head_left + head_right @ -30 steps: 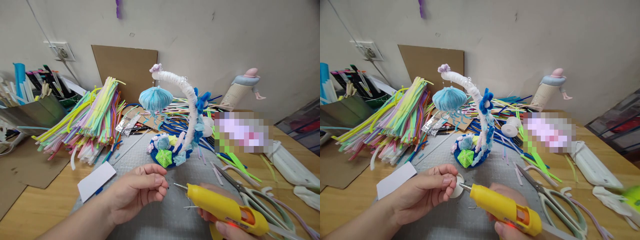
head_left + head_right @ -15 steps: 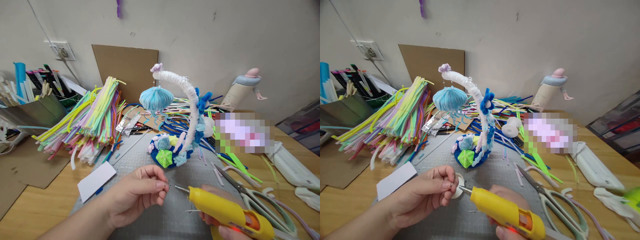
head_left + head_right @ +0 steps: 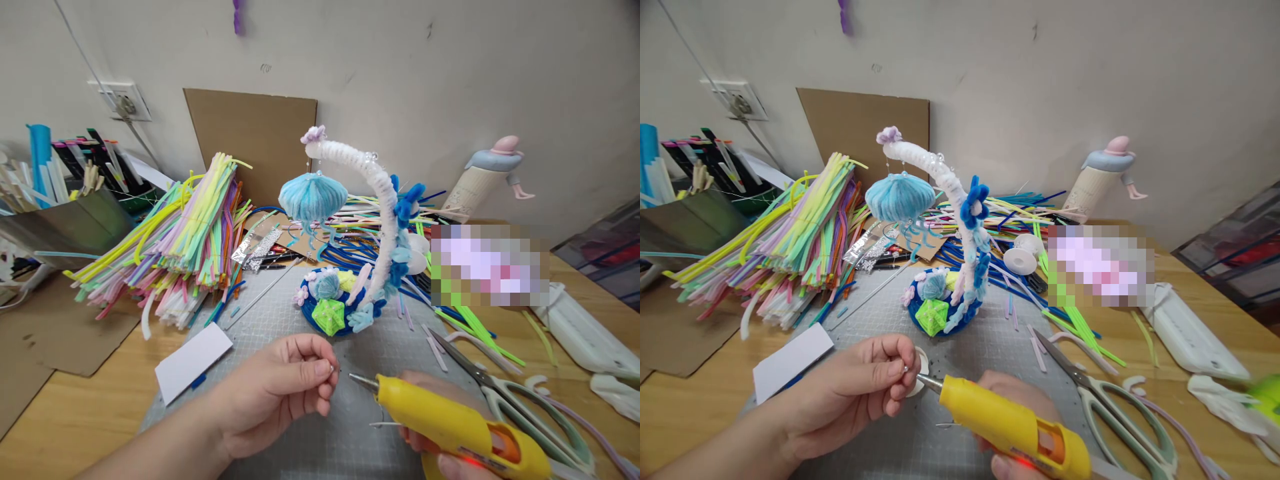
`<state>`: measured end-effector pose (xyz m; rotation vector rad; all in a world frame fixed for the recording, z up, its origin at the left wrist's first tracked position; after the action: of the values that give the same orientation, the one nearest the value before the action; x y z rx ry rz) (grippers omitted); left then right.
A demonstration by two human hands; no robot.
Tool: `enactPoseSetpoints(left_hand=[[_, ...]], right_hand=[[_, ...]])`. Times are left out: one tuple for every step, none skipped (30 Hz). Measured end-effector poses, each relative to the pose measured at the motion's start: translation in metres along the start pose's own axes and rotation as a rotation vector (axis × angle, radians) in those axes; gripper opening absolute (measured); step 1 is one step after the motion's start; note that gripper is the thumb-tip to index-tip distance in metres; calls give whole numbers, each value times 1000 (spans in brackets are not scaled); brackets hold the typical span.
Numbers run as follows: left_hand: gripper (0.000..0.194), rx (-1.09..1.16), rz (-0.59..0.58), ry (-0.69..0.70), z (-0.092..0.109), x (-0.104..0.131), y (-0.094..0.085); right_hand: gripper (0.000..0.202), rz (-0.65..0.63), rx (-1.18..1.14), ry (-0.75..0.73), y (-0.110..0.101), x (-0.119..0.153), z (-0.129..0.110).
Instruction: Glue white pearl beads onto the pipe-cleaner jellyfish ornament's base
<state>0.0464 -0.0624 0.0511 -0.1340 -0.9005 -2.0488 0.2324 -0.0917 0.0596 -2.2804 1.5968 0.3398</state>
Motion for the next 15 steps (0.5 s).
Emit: enactPoseSetpoints(left_hand=[[4,3,1,-3,-1,0,0],[4,6,4,-8,-1,0,0],[4,8,7,-12,-2,0,-1],[4,11,7,-15,-2,0,-1],[4,12,6,-16,-2,0,-1],[5,13,5,-15,-2,0,-1],[6,15,3,-13,-2,0,-1],[6,15,-1,-10,-2,0,-1],[6,15,-6,-7,-2,0,0],[6,17,-11,-2,-2,0,0],[6,18,-16,7,-2,0,0],[6,18,-21,15,-2,-1,1],[5,17,-25,22,-2,-1,1],[5,18,-27,28,-2,-1,1],[5,19,-29,34,-3,-1,2]], right_hand=[[30,-2,12,-4,0,0,0],[29,-9,19,-25,1,0,-1],[27,-21,17,-52,1,-1,-1],[25,-25,17,-78,1,-2,-1],[23,-31,14,-106,1,-3,0],[22,-37,14,-120,2,-4,1],[23,-35,24,-112,2,-5,2],[25,-35,29,-107,2,-5,4],[28,-28,32,-91,2,-6,5],[30,-19,25,-93,2,-6,5],[31,-17,12,-106,2,-6,4],[30,-19,4,-116,2,-6,2],[29,-17,10,-114,1,-6,1],[28,-25,31,-89,1,-6,1],[28,-32,53,-73,1,-6,1]])
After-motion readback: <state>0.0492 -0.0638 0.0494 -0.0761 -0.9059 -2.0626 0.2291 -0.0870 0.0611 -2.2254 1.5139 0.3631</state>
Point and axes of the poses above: each hand's wrist, its own x-axis away from the middle knuckle, its own y-axis out of the palm, z = x × y, the point moved 4 cm from there along -x, towards the middle knuckle, and after that the axes turned 14 degrees about -x, right-handed, at the moved point
